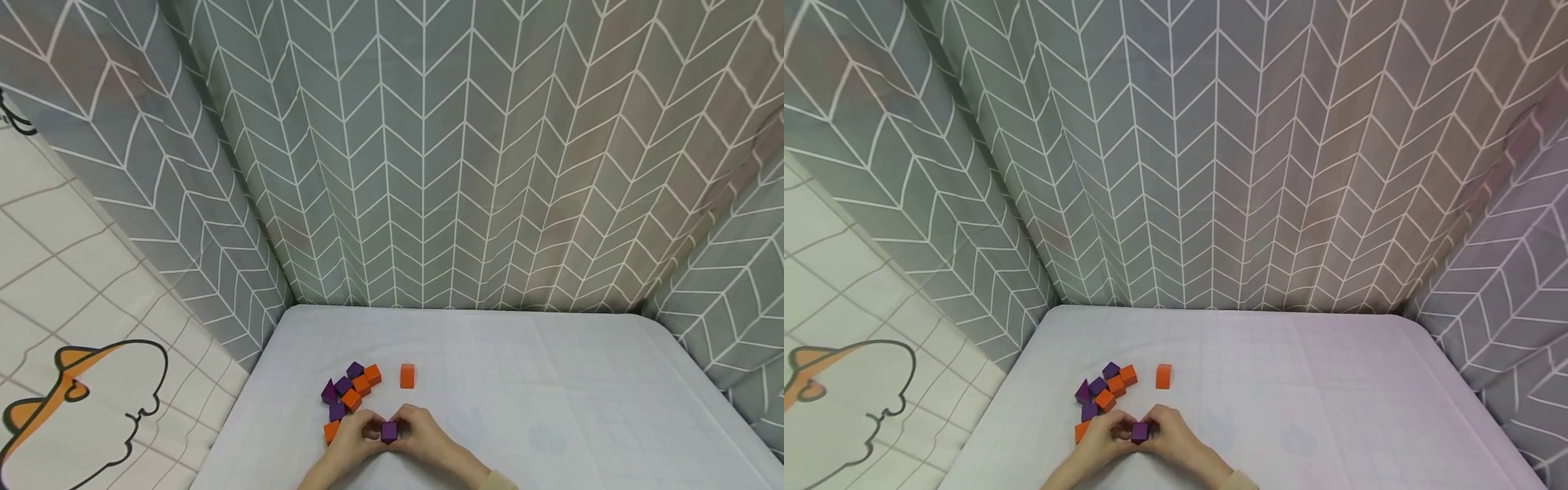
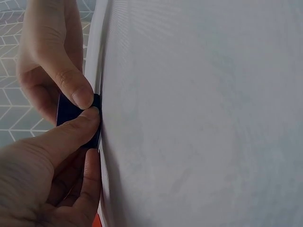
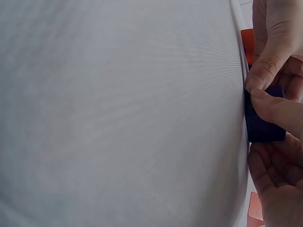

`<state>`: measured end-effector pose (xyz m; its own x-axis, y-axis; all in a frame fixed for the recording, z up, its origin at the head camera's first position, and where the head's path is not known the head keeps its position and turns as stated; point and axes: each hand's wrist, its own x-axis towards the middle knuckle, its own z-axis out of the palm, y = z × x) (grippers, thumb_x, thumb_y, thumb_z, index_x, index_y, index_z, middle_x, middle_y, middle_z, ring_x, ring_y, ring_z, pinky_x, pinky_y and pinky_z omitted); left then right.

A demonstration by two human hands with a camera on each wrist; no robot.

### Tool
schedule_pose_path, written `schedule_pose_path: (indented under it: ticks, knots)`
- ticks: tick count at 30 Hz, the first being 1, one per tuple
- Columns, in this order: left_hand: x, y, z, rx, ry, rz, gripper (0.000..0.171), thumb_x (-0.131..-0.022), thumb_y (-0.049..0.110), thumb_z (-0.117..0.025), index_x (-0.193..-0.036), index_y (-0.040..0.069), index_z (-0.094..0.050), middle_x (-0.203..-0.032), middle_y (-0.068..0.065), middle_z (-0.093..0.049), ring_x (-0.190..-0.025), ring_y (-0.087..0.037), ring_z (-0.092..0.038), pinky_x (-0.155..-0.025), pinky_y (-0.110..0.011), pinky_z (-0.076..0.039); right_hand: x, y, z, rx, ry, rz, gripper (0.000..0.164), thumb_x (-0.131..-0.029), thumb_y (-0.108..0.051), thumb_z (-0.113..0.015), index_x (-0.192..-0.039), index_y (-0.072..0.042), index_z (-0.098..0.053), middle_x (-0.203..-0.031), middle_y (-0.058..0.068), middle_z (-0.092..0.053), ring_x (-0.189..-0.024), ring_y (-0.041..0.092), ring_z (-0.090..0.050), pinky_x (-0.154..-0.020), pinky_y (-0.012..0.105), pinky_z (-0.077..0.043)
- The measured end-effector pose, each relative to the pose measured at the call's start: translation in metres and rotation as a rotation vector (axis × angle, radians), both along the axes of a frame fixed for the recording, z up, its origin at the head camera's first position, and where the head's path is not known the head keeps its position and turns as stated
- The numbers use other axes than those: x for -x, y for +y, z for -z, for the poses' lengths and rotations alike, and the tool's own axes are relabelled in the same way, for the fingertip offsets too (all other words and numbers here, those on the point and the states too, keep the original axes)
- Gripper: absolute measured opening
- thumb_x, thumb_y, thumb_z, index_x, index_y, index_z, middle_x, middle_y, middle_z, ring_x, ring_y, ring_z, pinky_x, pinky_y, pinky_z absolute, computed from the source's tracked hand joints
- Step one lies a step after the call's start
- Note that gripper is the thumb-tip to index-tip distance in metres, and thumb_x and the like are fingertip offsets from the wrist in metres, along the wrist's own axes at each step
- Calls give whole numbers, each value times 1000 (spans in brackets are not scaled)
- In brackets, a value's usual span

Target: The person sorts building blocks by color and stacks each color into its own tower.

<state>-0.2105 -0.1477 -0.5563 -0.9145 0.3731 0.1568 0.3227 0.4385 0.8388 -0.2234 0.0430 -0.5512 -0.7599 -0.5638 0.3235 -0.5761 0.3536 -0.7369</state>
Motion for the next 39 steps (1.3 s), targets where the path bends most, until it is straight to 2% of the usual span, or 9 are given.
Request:
schedule_pose_path:
  ticks: [11, 17, 24, 28, 32, 35, 39]
  knots:
    - [3, 0, -2, 1, 7, 7, 29, -65, 8, -77, -91, 7, -63, -87, 0, -61, -75, -5, -58, -65, -17, -49, 4, -1, -3, -15, 9, 11, 29, -64, -14, -78, -87, -7, -63, -82, -4, -58, -75, 6, -53, -67, 20, -45]
    - [3, 1, -3, 3, 14, 6, 29, -66, 9, -77, -90, 7, -62, -86, 0, -61, -74, -5, -58, -65, -18, -49, 6, -2, -8, -81, 47, -14, 29, -64, -15, -78, -87, -6, -63, -81, -4, -58, -74, 3, -52, -67, 17, -44]
    - [2, 0, -4, 21, 6, -6, 28, -67, 12, -77, -90, 7, -62, -87, 1, -61, -74, -3, -57, -65, -16, -49, 13, -5, -41, -143, 63, -88, 32, -69, -21, -76, -91, -4, -61, -85, 1, -59, -78, 6, -55, -69, 19, -46]
    - [1, -1, -3, 25, 19, 4, 29, -66, 10, -77, -91, 7, -62, -87, 1, -61, -75, -3, -58, -65, -17, -49, 25, -11, -63, -177, 79, -61, 31, -70, -24, -75, -92, -6, -62, -88, 1, -59, -80, 7, -53, -71, 20, -46]
    - [2, -1, -2, 30, 26, 17, 30, -67, 11, -76, -93, 5, -62, -88, -1, -61, -75, -4, -59, -65, -18, -49, 41, -19, -80, -163, 125, -29, 29, -71, -22, -74, -92, -6, -62, -87, 3, -59, -80, 14, -55, -71, 24, -47]
    - [2, -1, -2, 31, 12, 18, 30, -67, 12, -76, -93, 5, -62, -88, 0, -61, -75, -4, -58, -65, -18, -49, 52, -25, -89, -148, 147, -21, 28, -72, -20, -74, -92, -4, -63, -88, 7, -60, -80, 18, -55, -72, 26, -48]
    - [1, 0, 0, 39, -13, 12, 29, -68, 15, -76, -92, 7, -62, -87, 3, -60, -74, -2, -56, -65, -17, -49, 65, -34, -96, -171, 144, 7, 28, -73, -21, -73, -93, -4, -63, -88, 7, -59, -80, 15, -54, -71, 22, -47]
